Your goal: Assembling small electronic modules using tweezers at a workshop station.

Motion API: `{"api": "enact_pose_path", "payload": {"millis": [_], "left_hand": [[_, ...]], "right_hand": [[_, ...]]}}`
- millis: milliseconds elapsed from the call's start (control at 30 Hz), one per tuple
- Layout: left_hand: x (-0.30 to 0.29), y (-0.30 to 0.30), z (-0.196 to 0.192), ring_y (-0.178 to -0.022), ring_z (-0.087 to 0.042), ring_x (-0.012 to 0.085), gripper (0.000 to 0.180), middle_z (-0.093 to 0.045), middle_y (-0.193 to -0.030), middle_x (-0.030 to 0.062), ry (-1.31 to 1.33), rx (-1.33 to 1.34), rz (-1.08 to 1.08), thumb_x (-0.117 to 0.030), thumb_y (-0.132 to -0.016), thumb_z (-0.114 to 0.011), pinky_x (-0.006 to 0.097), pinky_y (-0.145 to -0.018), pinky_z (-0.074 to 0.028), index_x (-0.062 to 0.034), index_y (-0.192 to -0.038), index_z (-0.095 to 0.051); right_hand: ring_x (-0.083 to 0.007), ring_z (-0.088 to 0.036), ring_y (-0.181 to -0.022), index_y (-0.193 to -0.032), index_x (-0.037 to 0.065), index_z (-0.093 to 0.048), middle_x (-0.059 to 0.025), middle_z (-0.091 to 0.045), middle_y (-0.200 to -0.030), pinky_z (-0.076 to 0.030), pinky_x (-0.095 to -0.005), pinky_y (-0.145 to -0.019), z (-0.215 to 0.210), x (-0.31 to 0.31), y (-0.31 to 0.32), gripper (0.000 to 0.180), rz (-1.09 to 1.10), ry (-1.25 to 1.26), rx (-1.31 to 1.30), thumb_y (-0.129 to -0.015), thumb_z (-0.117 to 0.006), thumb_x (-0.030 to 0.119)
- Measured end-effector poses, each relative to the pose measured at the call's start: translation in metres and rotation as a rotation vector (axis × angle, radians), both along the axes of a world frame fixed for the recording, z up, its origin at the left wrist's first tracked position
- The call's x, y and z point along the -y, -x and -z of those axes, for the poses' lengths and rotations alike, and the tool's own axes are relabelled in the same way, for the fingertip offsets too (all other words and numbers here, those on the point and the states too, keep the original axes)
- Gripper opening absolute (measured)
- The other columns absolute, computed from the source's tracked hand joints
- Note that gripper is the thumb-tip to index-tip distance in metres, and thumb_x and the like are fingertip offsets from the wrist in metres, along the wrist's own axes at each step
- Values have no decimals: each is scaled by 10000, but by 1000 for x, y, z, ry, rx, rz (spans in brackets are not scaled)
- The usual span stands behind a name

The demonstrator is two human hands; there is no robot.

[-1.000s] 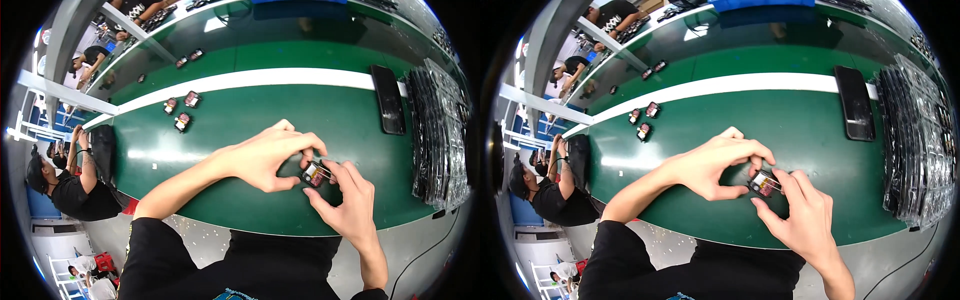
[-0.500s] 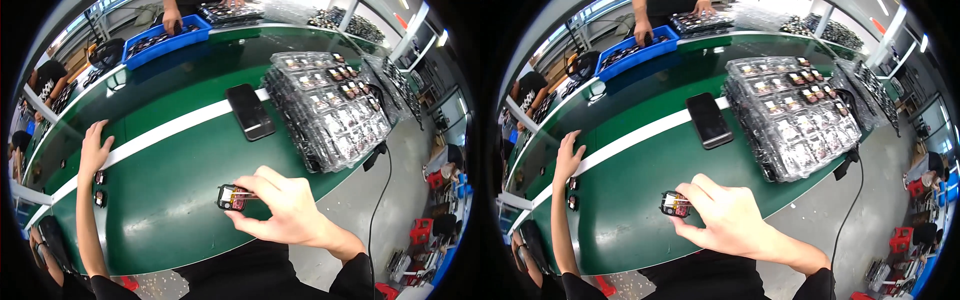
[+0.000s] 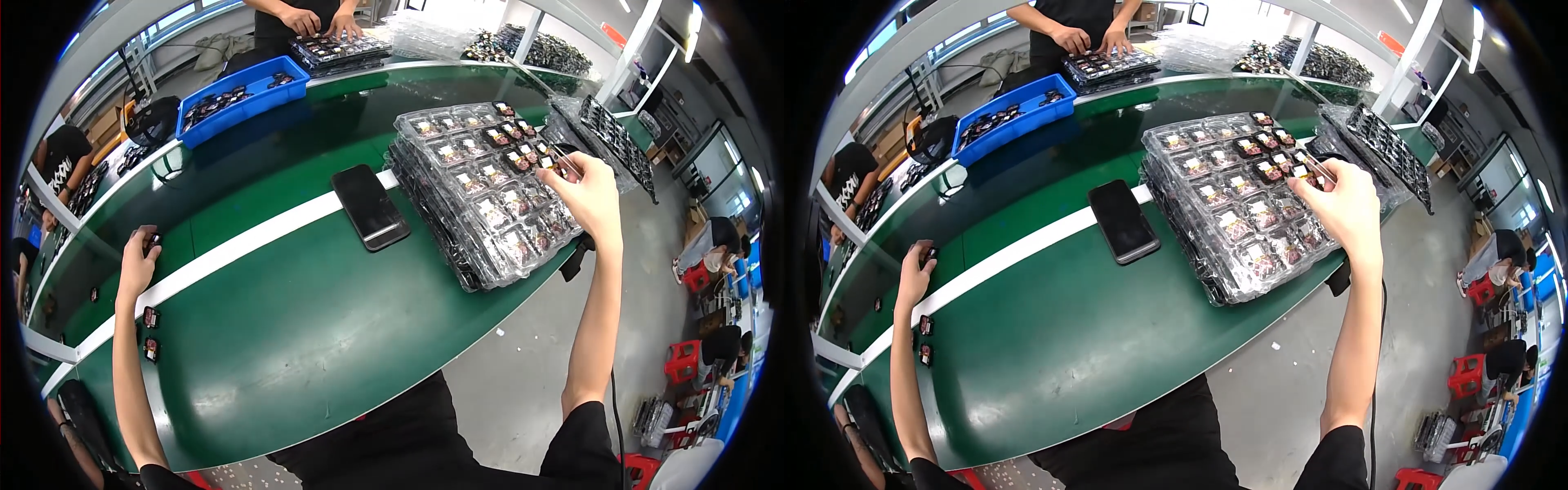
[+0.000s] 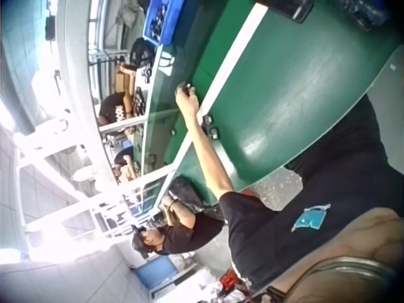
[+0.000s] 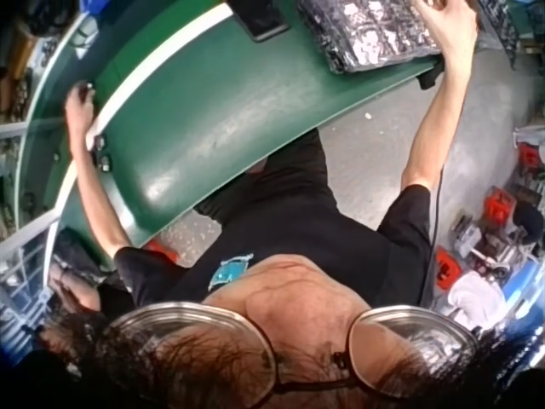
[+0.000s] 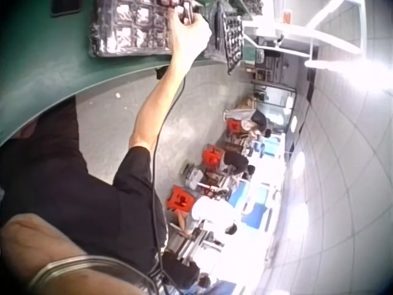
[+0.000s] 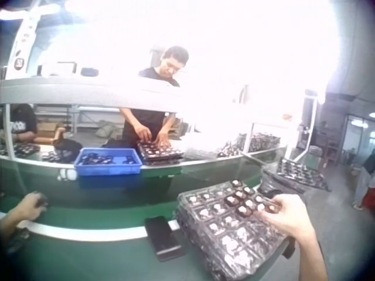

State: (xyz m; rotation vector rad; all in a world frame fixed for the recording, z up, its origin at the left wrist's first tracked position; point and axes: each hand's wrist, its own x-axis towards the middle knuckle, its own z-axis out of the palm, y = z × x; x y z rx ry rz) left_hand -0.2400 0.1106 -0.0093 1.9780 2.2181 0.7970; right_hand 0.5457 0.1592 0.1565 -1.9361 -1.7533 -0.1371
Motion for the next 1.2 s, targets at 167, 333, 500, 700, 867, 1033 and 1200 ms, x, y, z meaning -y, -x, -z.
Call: {"api": "enact_pose_path", "payload": {"millis": [167,333,500,700,867,1033,1200], "left_hand": [[8,-81,-29,-1150,-637,251,477,-697,-1203,101,36,190,193,67,-935,-764,376,-1117,-496,-5,-1397,-668],[71,-220,-55,-1146,-672,296,508,-672,-1245,140,195,316,561,64,-901,-810,398,-1103,-513,-30,-1390,-707],[87,-290,-42,-1208,-608,322,577,-611,-1284,114,224,166,717,-135,-892,-905,428,-1074,-505,-95,-1440,-730],[92,-285,-25,-1184,-611,317,804,-633,-1285,101,110,61,638,-384,-736,-1035,436,-1035,-487,-94,-1421,-730],[93,-276,-16,-1151,-623,292,683,-670,-1228,70,62,130,670,-291,-765,-1023,429,-1045,-474,-113,-1375,-774],[89,-275,-14,-1121,-640,273,570,-696,-1213,61,39,149,702,-246,-810,-990,409,-1025,-457,-99,-1325,-795],[90,-275,-16,-1020,-689,251,588,-761,-1137,55,87,219,740,-249,-789,-997,384,-969,-427,-64,-1309,-795]], "right_hand": [[-140,-620,-739,-1208,-61,-813,-42,-631,-777,-513,-348,-708,21,16,-8,643,-93,-44,-119,-829,-962,436],[-73,-620,-940,-1440,-62,-728,-63,-776,-1181,-519,-248,-909,13,79,54,353,-487,120,-684,-1110,-696,61],[-151,-642,-833,-1317,-73,-788,-91,-706,-926,-507,-282,-763,31,126,127,321,-791,267,-650,-1016,-680,-55],[-141,-576,-614,-1190,-36,-827,-73,-667,-768,-433,-298,-566,93,123,187,223,-922,341,-701,-968,-804,-37],[-35,-514,-589,-1057,-12,-883,-12,-646,-693,-350,-263,-527,122,114,206,87,-807,524,-834,-980,-868,24],[-20,-468,-582,-1053,-39,-877,-8,-637,-690,-281,-261,-517,147,102,221,109,-819,472,-905,-953,-859,0],[-31,-476,-552,-1008,-37,-872,-8,-634,-672,-293,-262,-507,155,97,226,132,-878,422,-845,-881,-837,-35]]}}
